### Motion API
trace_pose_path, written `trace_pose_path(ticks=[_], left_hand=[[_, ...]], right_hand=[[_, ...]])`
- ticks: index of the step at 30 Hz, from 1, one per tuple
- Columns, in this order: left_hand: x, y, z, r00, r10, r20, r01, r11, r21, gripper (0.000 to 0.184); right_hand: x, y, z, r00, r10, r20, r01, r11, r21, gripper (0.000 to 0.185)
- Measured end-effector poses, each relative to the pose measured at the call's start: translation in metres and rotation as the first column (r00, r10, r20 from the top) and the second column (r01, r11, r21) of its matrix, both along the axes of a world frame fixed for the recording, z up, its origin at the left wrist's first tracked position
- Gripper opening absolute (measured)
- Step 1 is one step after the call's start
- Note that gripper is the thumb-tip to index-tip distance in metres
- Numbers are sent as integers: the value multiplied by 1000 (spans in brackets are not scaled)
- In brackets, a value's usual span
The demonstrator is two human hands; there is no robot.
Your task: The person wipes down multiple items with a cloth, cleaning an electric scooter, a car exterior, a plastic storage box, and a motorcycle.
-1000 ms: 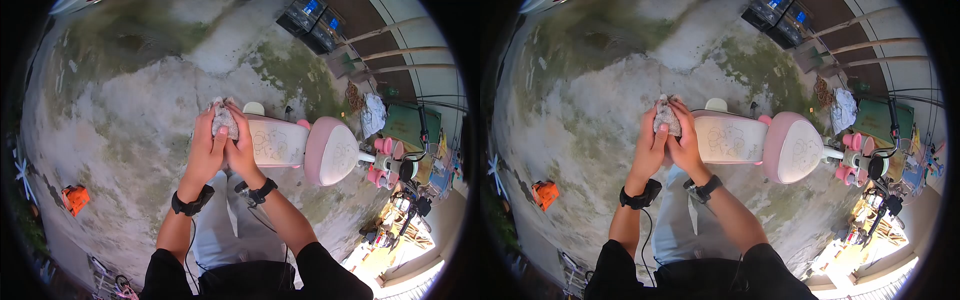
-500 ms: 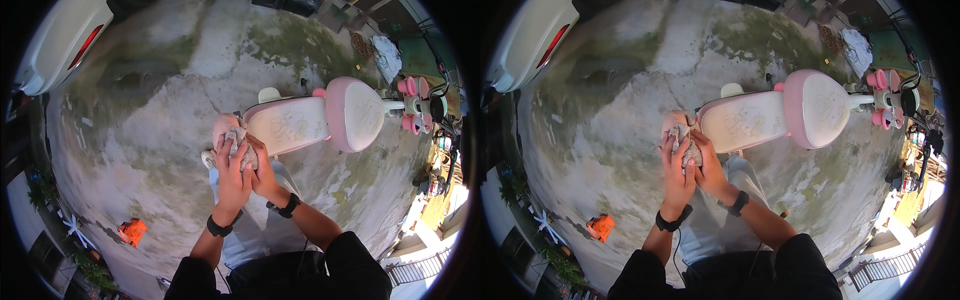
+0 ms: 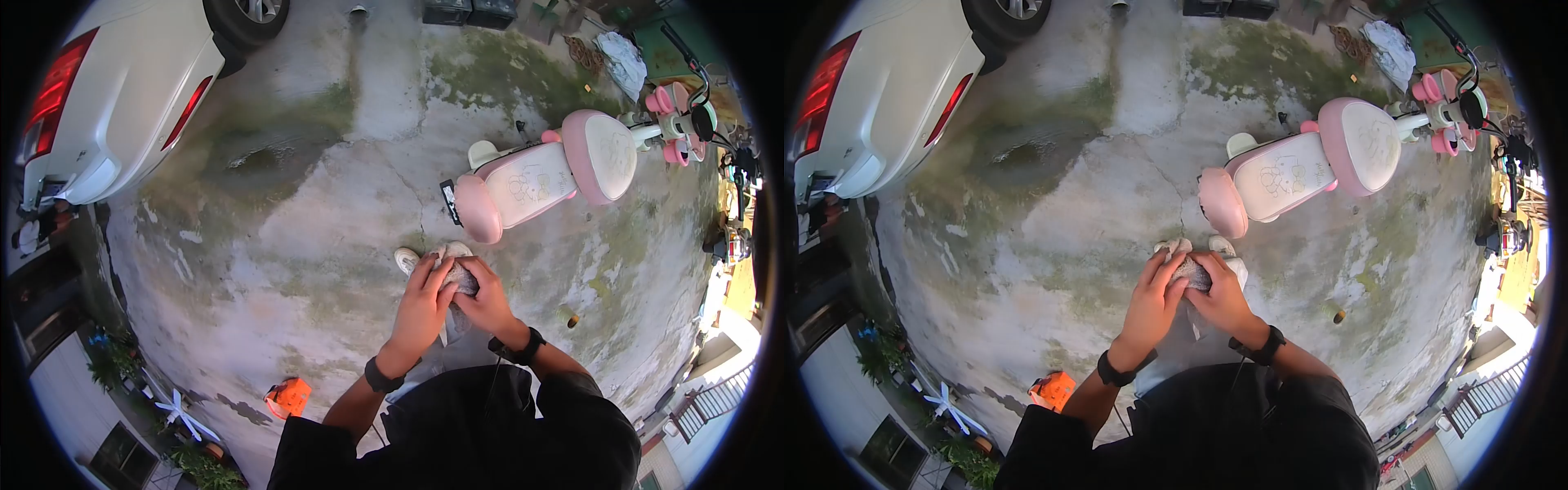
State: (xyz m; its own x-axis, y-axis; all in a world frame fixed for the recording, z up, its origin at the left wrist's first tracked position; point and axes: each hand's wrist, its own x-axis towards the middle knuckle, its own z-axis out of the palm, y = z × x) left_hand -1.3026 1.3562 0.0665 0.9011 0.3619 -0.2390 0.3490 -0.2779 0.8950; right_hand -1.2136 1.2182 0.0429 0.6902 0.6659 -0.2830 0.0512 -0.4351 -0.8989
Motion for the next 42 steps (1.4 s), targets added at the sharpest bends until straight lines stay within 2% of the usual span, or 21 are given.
trace_pose_path(ticks=[4, 7, 14, 15, 17, 18, 19, 20, 23, 24, 26, 27, 28, 30, 31, 32, 34, 36, 39, 42], left_hand=[[-26, 81, 40, 1000, 19, -9, -19, 1000, 14, 51], [-40, 135, 54, 995, 82, 60, -81, 997, -18, 49], [-45, 248, 33, 944, 327, 45, -308, 923, -232, 57], [-39, 267, 31, 933, 358, 32, -339, 907, -249, 60], [-17, 310, 31, 914, 403, -44, -385, 829, -405, 70], [-8, 328, 28, 900, 431, -71, -414, 790, -453, 73], [-2, 350, 28, 885, 455, -103, -441, 746, -498, 75], [9, 372, 26, 879, 471, -69, -423, 708, -566, 78], [51, 434, 56, 896, 441, -50, -382, 709, -592, 82], [71, 454, 68, 909, 414, 45, -342, 803, -488, 82], [97, 493, 80, 932, 353, 82, -317, 903, -288, 80], [113, 510, 84, 940, 327, 96, -306, 934, -187, 79], [129, 522, 89, 910, 408, 78, -383, 896, -225, 74], [160, 560, 101, 951, 285, 122, -294, 954, 64, 74], [174, 580, 107, 967, 225, 122, -247, 945, 213, 75], [188, 597, 115, 967, 250, 56, -255, 917, 306, 77], [221, 634, 126, 962, 238, 135, -274, 861, 429, 77], [259, 679, 132, 939, 207, 275, -331, 764, 554, 75], [310, 745, 164, 965, 120, 234, -249, 700, 669, 71], [352, 799, 199, 923, 122, 365, -358, 619, 699, 64]], right_hand=[[-8, 85, 26, 1000, 14, 8, -16, 977, 213, 47], [-11, 142, 43, 996, 46, -81, -20, 957, 291, 46], [13, 285, 35, 918, 168, -358, -2, 907, 420, 48], [22, 306, 33, 920, 196, -338, -37, 905, 424, 48], [46, 353, 32, 923, 256, -288, -114, 895, 432, 49], [60, 374, 34, 888, 302, -346, -123, 883, 453, 49], [67, 399, 37, 894, 314, -319, -127, 862, 490, 49], [81, 423, 39, 905, 322, -277, -141, 843, 520, 49], [125, 470, 66, 924, 369, -105, -261, 805, 533, 56], [140, 486, 78, 925, 377, -41, -304, 802, 515, 58], [165, 514, 96, 926, 373, 57, -360, 826, 433, 65], [181, 529, 102, 922, 360, 142, -387, 832, 398, 66], [195, 543, 106, 910, 348, 224, -409, 838, 361, 67], [227, 571, 110, 844, 398, 359, -500, 826, 262, 74], [243, 589, 115, 827, 403, 391, -515, 822, 243, 77], [260, 608, 126, 806, 417, 420, -537, 814, 222, 81], [295, 648, 147, 741, 507, 440, -621, 766, 164, 94], [329, 700, 151, 719, 457, 524, -615, 770, 172, 96], [374, 774, 170, 698, 368, 614, -576, 798, 178, 97], [416, 849, 203, 700, 273, 660, -567, 774, 283, 91]])
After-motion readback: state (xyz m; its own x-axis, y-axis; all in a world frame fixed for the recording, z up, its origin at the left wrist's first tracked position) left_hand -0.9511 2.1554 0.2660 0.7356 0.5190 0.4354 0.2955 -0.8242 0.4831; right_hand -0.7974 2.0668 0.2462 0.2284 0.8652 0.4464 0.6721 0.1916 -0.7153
